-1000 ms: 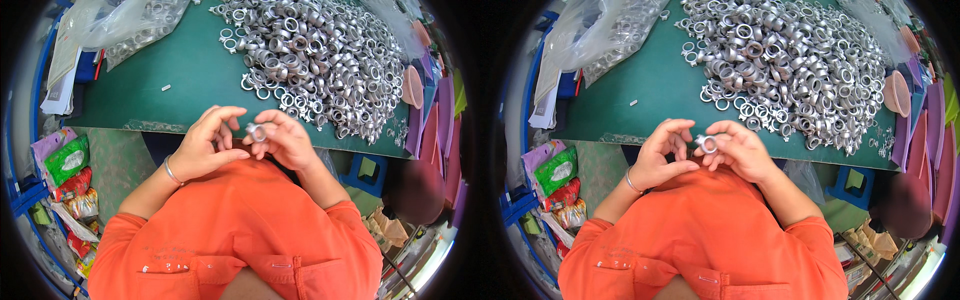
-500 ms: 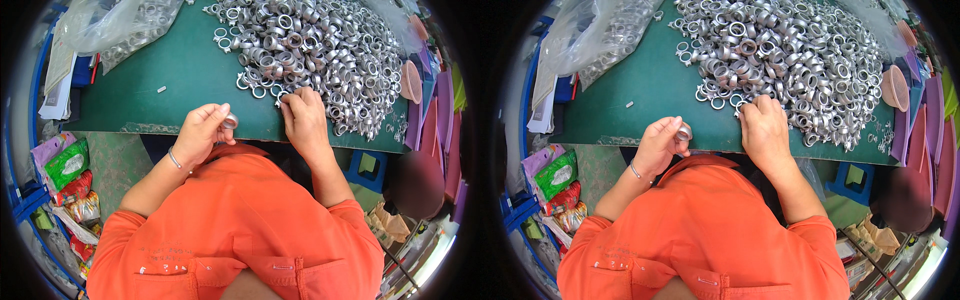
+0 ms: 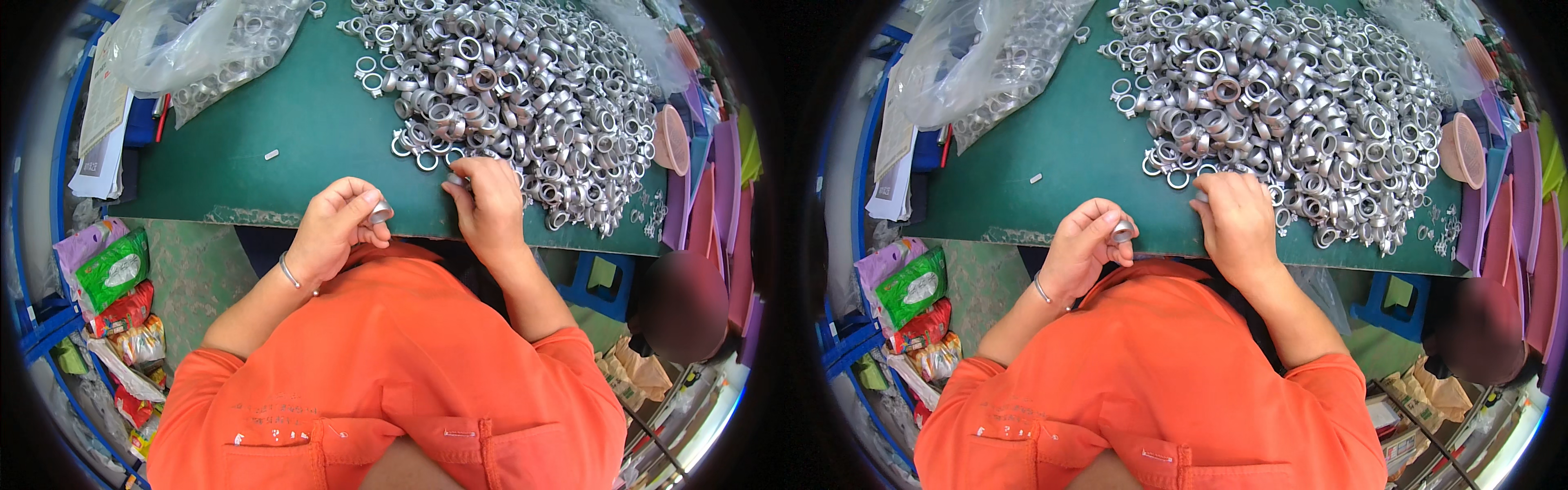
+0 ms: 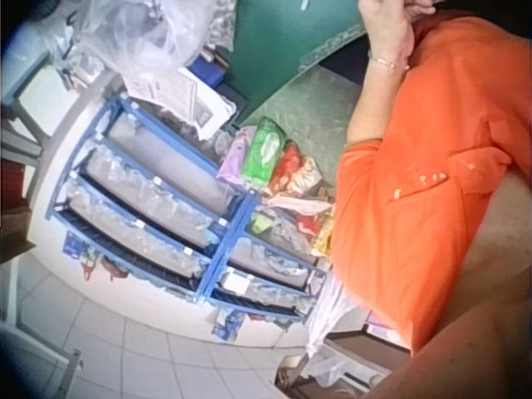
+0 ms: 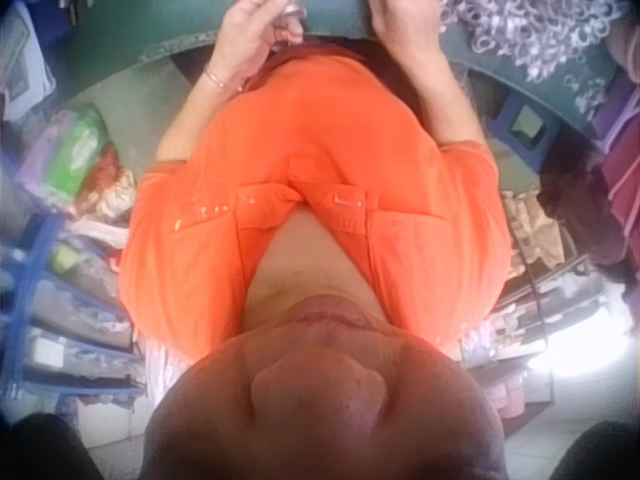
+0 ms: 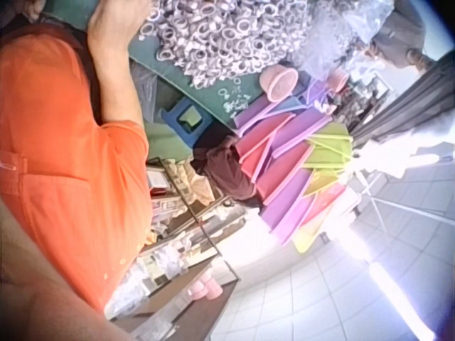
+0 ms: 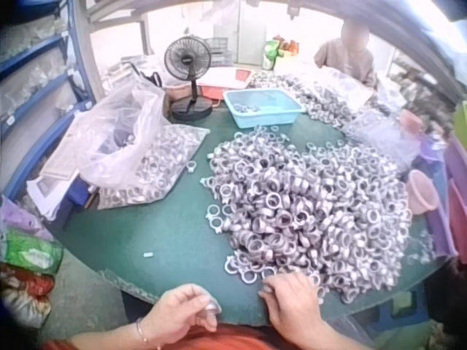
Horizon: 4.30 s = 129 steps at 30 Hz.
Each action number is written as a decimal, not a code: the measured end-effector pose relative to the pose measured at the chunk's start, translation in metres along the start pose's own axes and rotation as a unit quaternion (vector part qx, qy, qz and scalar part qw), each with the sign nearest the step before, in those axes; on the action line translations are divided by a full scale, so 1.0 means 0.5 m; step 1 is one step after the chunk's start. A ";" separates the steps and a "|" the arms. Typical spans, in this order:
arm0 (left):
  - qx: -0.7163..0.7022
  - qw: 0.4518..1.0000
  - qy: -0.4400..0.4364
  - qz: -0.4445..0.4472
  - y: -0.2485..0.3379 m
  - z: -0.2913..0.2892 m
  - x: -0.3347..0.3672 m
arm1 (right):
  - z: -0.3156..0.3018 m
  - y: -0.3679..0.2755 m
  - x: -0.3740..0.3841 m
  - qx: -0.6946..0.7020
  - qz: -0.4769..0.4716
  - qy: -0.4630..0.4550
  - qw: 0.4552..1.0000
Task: The person picks up metal rings from a table, places them into small plastic bags, and then puts the filled bags into a larger container.
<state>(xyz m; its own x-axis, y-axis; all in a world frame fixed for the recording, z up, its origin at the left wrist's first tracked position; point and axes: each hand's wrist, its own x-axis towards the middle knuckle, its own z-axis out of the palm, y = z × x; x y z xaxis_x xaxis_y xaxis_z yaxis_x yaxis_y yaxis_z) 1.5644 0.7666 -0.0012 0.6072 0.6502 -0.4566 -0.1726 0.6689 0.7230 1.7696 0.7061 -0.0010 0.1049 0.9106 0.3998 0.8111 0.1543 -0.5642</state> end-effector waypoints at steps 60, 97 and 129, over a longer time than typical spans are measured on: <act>-0.024 1.000 0.000 -0.003 0.000 -0.019 -0.019 | 0.020 -0.016 0.023 0.452 0.028 -0.012 0.892; -0.035 0.999 -0.019 -0.017 -0.011 -0.019 -0.012 | -0.021 -0.007 0.125 -0.129 -0.017 0.021 0.991; -0.034 0.999 -0.011 -0.007 0.005 -0.006 -0.015 | -0.025 -0.008 -0.013 0.771 0.270 -0.197 0.542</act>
<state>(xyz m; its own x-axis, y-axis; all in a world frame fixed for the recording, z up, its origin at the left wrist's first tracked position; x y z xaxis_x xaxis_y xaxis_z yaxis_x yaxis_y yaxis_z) 1.5570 0.7646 0.0024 0.6262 0.6333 -0.4549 -0.2157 0.7013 0.6794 1.7728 0.6946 0.0079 -0.2893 0.9470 -0.1394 -0.7534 -0.3151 -0.5772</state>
